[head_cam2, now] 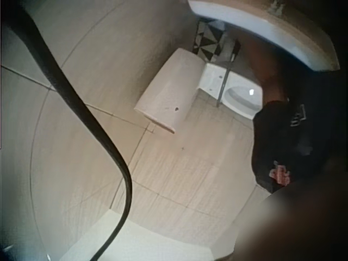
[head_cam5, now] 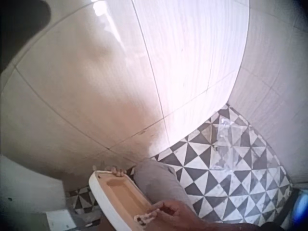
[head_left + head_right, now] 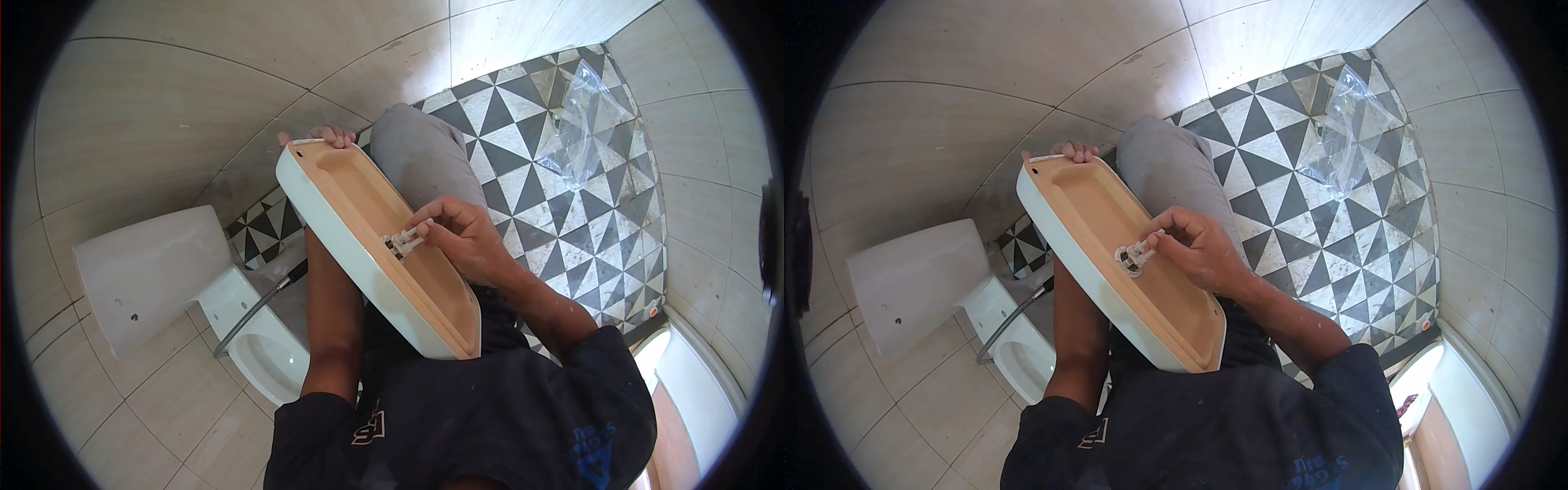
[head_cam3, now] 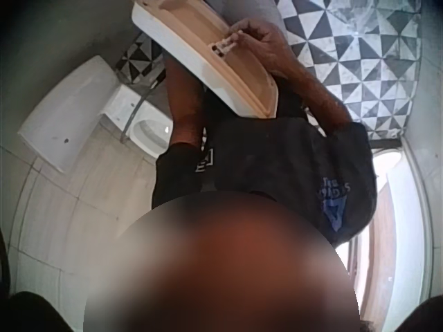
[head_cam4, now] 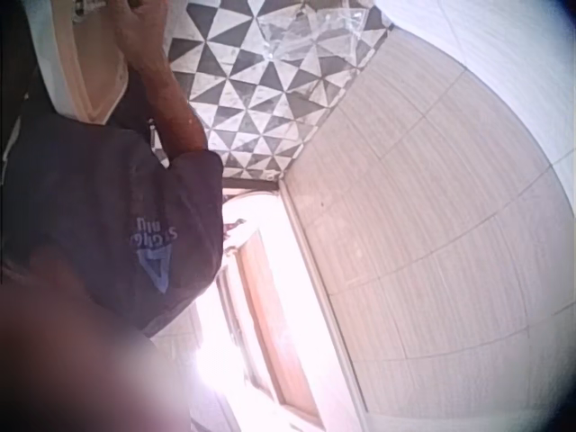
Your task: Repairing or adjusting the flush mechanism on a toilet tank lid.
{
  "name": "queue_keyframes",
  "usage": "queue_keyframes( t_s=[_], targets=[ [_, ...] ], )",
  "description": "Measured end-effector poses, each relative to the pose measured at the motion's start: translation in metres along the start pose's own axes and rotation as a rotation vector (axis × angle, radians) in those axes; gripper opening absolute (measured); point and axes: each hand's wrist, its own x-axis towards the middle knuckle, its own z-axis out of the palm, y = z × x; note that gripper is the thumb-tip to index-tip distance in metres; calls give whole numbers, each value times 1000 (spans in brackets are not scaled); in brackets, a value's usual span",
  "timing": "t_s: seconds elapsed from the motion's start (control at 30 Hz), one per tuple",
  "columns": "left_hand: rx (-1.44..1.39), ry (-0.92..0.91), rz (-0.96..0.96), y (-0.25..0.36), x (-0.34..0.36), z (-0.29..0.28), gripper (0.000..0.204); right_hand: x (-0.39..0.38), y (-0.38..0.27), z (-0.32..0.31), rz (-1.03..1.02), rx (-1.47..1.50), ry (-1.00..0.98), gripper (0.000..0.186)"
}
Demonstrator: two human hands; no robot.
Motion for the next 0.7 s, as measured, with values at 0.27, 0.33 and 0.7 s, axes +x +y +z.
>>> queue_keyframes(
  t_s=[0.27, 0.33, 0.7],
  targets=[
    [-24, 39, -4, -6, 7, 7, 88, -1, 6, 6, 6, -53, 100, 18],
    [-26, 51, -6, -6, 7, 6, 88, -1, 5, 7, 19, 8, 105, 19],
    [-62, 30, -5, -7, 6, 0, 89, -8, 22, 20, -56, 4, 119, 29]
  ],
)
